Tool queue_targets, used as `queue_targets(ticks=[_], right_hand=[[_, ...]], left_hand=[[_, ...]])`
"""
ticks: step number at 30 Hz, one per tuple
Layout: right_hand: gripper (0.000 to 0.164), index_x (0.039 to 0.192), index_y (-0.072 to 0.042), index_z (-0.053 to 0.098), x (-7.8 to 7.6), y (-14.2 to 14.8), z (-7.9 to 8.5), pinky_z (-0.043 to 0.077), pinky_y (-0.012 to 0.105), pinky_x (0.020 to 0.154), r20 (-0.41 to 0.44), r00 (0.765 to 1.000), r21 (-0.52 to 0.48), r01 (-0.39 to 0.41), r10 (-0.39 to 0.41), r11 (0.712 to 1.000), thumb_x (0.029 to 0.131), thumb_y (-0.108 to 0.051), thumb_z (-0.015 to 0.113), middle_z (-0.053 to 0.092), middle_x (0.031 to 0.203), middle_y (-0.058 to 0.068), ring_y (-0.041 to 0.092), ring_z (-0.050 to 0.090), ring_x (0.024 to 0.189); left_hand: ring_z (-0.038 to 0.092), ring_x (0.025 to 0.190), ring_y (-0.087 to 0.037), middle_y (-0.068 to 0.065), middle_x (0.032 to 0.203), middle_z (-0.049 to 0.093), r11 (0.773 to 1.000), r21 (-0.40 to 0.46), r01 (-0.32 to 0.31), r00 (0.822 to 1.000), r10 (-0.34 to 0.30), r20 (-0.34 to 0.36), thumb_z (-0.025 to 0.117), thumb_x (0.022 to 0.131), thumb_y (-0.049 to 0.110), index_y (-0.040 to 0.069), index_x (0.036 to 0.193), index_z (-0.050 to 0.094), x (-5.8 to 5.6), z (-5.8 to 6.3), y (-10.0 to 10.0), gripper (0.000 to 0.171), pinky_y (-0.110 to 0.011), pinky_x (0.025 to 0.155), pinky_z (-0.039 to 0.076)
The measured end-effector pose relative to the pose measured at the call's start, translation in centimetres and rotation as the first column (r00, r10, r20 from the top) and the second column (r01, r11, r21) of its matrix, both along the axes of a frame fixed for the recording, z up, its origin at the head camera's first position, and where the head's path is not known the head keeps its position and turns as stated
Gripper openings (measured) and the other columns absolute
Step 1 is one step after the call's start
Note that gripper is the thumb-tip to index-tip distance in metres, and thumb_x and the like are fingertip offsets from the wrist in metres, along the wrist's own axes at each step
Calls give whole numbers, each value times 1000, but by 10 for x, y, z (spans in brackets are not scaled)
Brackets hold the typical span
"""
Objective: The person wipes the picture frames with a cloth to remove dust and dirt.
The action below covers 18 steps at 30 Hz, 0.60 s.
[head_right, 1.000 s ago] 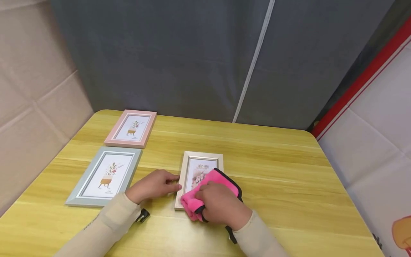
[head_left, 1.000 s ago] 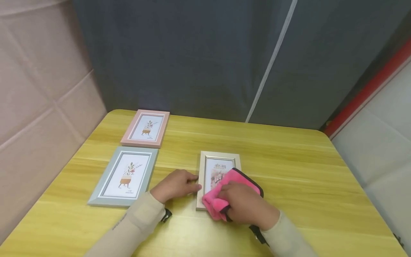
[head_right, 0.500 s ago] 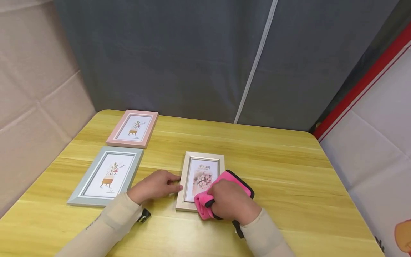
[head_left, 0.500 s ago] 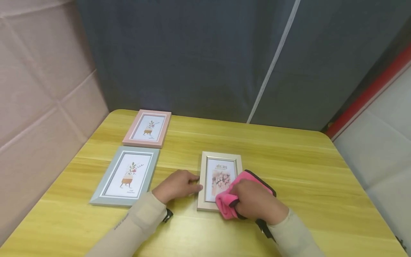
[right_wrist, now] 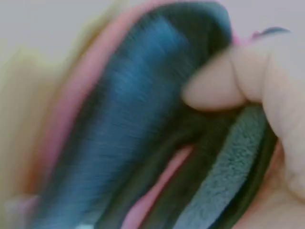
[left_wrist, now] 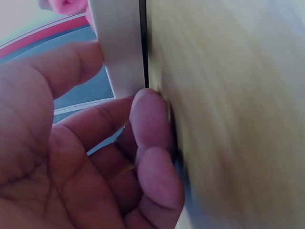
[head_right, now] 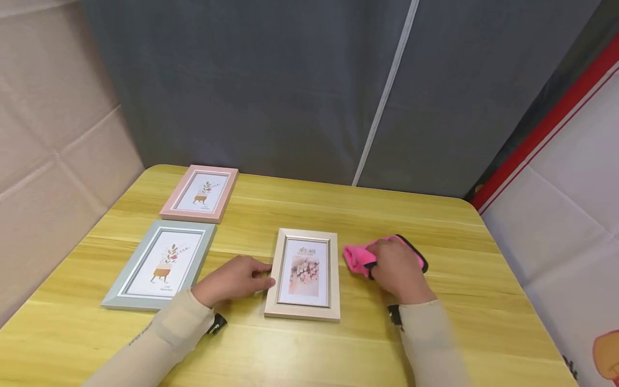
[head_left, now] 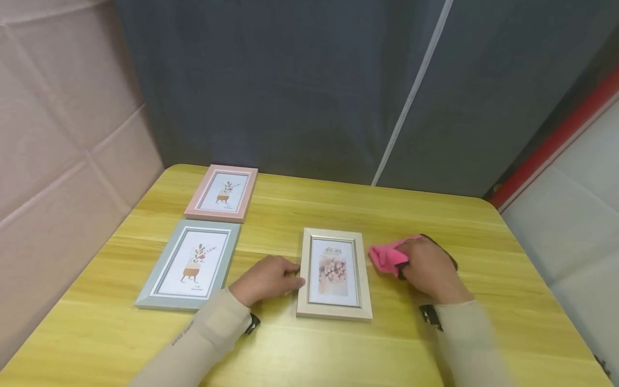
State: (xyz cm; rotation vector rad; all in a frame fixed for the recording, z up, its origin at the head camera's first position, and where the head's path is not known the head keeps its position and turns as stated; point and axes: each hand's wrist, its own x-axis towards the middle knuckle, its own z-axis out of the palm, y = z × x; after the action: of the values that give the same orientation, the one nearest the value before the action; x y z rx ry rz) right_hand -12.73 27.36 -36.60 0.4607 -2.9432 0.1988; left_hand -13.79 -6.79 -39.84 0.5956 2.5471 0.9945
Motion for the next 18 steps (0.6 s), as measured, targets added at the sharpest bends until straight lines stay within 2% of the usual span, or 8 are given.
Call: queue_targets(ticks=[2, 4, 6, 8, 11, 14, 17, 18], right_hand=[[8, 85, -9, 75, -5, 26, -9, 49, 54, 87, -86, 995, -2, 60, -60, 998, 78, -6, 75, 73, 91, 9, 39, 63, 97], [10, 91, -4, 74, -8, 45, -16, 47, 58, 86, -106, 989, -1, 108, -107, 994, 81, -6, 73, 71, 98, 18, 45, 61, 99], [20, 103, -1, 72, -7, 57, -21, 45, 63, 86, -27, 988, 1, 153, -153, 988, 84, -7, 69, 67, 108, 24, 49, 58, 102], [36, 120, 3, 66, -7, 62, -23, 43, 66, 87, 101, 978, 23, 184, -185, 983, 85, -7, 66, 60, 120, 29, 53, 53, 108], [53, 136, 6, 53, -5, 64, -22, 40, 68, 92, 244, 956, 32, 161, -164, 986, 87, -11, 64, 50, 131, 34, 56, 47, 116], [61, 140, 8, 47, 1, 62, -13, 38, 66, 96, 286, 953, 8, 100, -98, 995, 85, -12, 64, 46, 135, 37, 55, 46, 121], [66, 143, 8, 45, 9, 54, 4, 39, 64, 98, 312, 950, -53, 41, -22, 998, 82, -10, 66, 41, 140, 39, 54, 45, 125], [67, 144, 7, 43, 12, 50, 11, 38, 64, 99, 320, 947, -77, 29, -3, 997, 83, -10, 66, 38, 143, 39, 53, 42, 128]], left_hand=[[37, 49, -10, -2, 68, 56, 1000, -1, -3, 1000, 3, 7, 70, 93, 27, -1, 124, 67, 1, 0, 0, 41, -29, 50, 37], [37, 49, -10, -2, 67, 55, 1000, -6, -7, 1000, 7, 10, 70, 93, 27, -1, 124, 67, 1, 0, 0, 41, -29, 50, 36], [37, 48, -10, -1, 63, 51, 1000, -7, -9, 1000, 9, 10, 70, 93, 26, -1, 124, 67, 1, 0, -1, 41, -28, 48, 36], [38, 48, -9, -1, 61, 49, 1000, -6, -10, 1000, 10, 5, 70, 93, 26, -1, 123, 68, 1, 0, -2, 40, -27, 48, 36], [38, 48, -10, 1, 60, 47, 1000, 1, -11, 1000, 11, -8, 70, 93, 26, 0, 120, 70, 2, -1, -3, 37, -28, 48, 36], [39, 49, -9, 3, 59, 44, 1000, 5, -4, 1000, 4, -30, 70, 93, 26, 4, 108, 74, 2, -2, -4, 27, -28, 49, 36], [38, 50, -9, 4, 58, 41, 1000, 0, 2, 998, -2, -64, 69, 94, 27, 7, 87, 72, 1, 0, -5, 21, -28, 50, 35], [39, 51, -10, 4, 58, 42, 1000, -2, -7, 997, 7, -82, 69, 94, 28, 7, 87, 73, 0, 1, -5, 22, -28, 51, 35]])
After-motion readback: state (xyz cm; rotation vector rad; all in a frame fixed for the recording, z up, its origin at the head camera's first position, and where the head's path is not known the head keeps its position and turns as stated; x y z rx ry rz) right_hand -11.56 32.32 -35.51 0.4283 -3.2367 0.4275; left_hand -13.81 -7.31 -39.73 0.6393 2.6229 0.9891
